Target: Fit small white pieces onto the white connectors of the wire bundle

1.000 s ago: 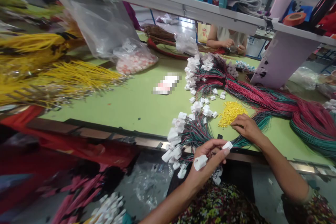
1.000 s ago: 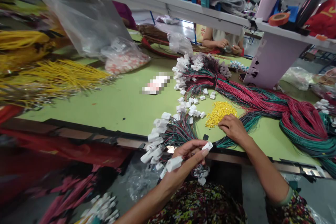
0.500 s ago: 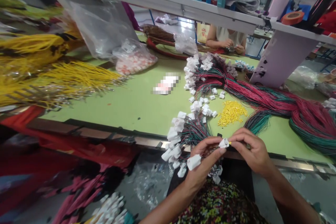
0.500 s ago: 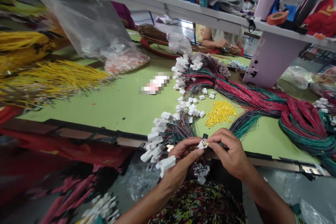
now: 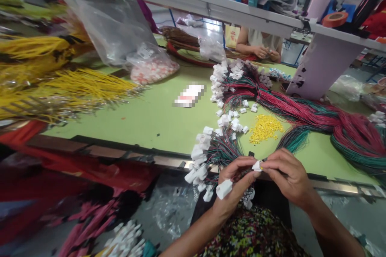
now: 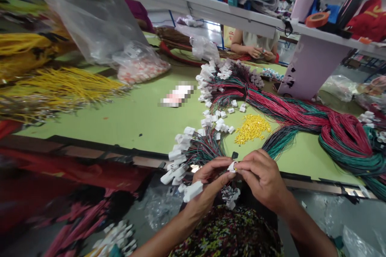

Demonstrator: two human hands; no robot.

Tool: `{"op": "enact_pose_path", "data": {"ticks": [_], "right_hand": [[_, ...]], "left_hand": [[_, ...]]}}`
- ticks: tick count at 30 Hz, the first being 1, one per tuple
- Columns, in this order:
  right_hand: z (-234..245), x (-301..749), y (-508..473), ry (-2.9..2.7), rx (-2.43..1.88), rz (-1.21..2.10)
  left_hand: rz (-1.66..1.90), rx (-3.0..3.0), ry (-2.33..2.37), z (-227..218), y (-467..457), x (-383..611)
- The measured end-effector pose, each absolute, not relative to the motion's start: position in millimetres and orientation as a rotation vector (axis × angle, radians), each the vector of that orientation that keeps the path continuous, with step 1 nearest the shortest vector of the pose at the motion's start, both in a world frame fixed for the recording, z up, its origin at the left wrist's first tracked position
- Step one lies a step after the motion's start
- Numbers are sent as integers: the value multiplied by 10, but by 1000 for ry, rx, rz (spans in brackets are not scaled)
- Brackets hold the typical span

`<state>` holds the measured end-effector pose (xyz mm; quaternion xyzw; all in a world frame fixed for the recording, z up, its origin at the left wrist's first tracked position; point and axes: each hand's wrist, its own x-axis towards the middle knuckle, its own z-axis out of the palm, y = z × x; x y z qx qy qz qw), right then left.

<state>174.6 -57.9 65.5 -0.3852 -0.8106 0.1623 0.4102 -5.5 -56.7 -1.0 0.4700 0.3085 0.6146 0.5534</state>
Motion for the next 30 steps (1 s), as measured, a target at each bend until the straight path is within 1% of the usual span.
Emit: {"op": "enact_pose_path", "data": {"ticks": [3,6,8,11,15,19,22,24,27,30], "right_hand": [[657,1744,-574,-2027,-968,413],[644,1733,-571,-1971,-991,499],[625,1719,-570,-1880,-1045,641],[583,1703,-555,-1676,-1124,960],[536,1727,-494,-1453,-1112,1348],[528,1761,-432,-1405,-1090,1466],[528,1741,-430,-1450,-1058,1386],[522,1708,-449,-1521,-1051,1189],[507,1662,-487,-1678,-1044,796],[493,1645,-516,-1782,-1022,596]], "left_hand": [[1455,1144,723,-10,-562,-54],[1465,1168,730,-3,-558,-53],[1467,1171,744,5,-560,-51],[1457,1168,744,13,-568,-45],[1442,1179,748,14,-576,-42],[1423,1169,755,23,-579,-46],[1409,1151,762,28,-582,-44],[1399,1137,782,29,-586,-38],[1405,1108,820,35,-589,-25],[1420,1085,851,45,-589,-13]]}}
